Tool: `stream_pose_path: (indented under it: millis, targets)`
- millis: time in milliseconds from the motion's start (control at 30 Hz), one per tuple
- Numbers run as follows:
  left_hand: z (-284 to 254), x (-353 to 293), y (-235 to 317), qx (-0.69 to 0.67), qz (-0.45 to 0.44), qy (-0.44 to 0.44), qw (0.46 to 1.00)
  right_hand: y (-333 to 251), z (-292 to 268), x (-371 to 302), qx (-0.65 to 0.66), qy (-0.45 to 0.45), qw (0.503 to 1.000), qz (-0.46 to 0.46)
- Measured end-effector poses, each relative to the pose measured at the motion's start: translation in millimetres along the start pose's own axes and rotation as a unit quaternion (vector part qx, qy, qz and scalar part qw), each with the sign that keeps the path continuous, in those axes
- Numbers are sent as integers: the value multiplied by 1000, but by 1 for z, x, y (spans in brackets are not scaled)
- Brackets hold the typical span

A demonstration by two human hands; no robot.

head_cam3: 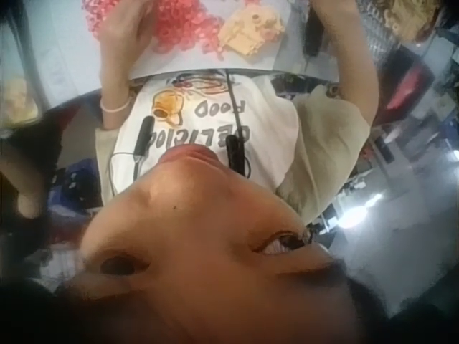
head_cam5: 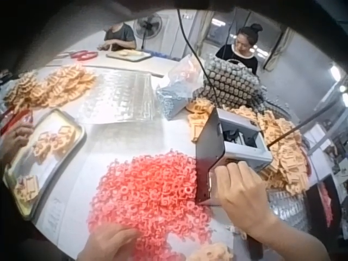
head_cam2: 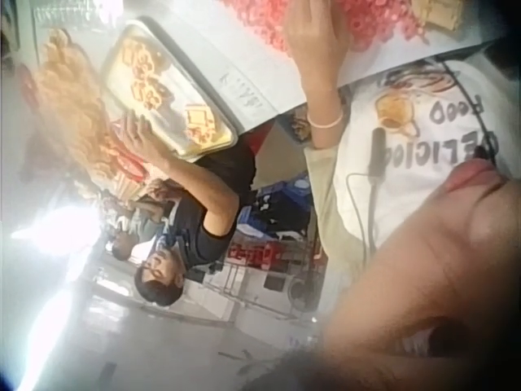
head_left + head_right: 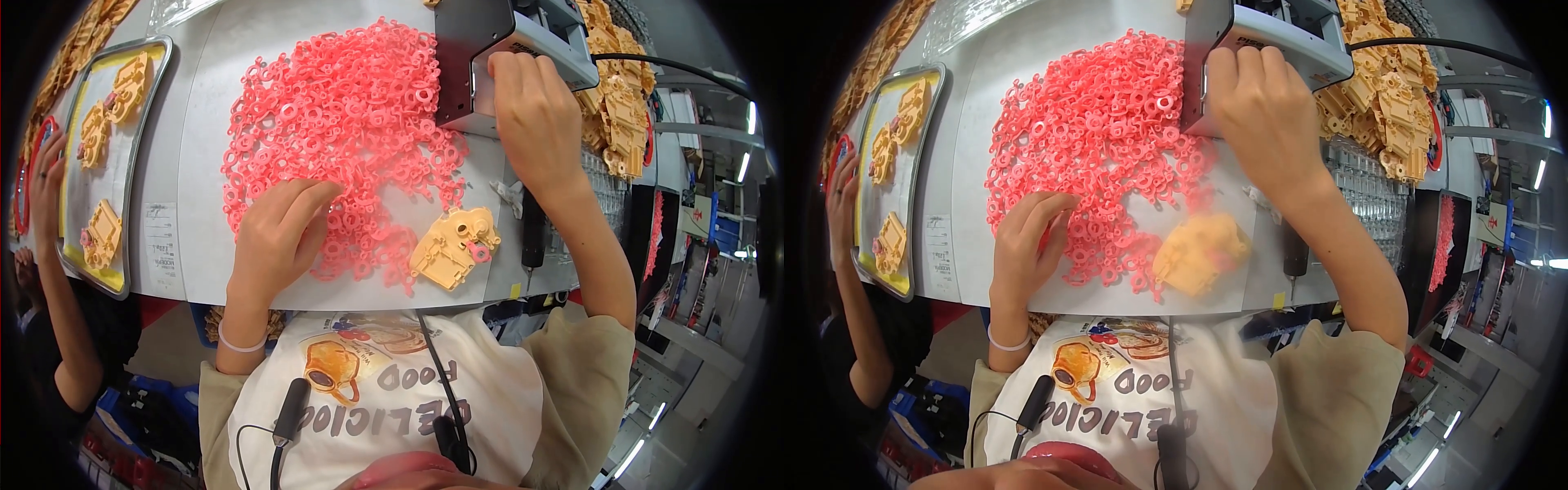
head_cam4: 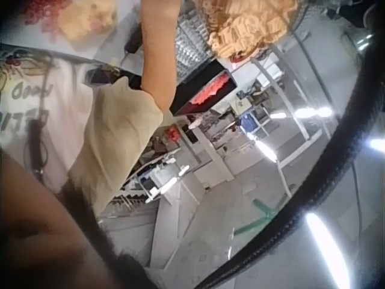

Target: The person attaches small plastic components to plastic housings, fastens them using an electric screwdriver, takes screws from a screw dispenser, and places the assembled housings onto a tray.

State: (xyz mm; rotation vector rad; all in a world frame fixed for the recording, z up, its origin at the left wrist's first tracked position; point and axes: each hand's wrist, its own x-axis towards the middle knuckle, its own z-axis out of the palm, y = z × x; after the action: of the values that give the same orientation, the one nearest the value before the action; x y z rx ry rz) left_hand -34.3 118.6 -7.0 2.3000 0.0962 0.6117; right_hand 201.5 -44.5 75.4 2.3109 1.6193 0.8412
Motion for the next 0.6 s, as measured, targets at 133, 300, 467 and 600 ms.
stream_pose_path:
  millis: [133, 300, 467, 600]
  targets:
    - [0, 1, 0, 1, -1, 1, 1000, 12, 2, -2, 102, 40, 994, 5]
    - [0, 1, -1, 3, -1, -5, 1000, 26, -9, -4, 218, 50, 972, 77]
    - [-1, 1, 1, 10, 9, -4, 1000, 24, -15, -5, 184, -16, 977, 107]
    - [0, -1, 1, 8, 3, -9, 1000, 17, -16, -3, 79, -37, 992, 91]
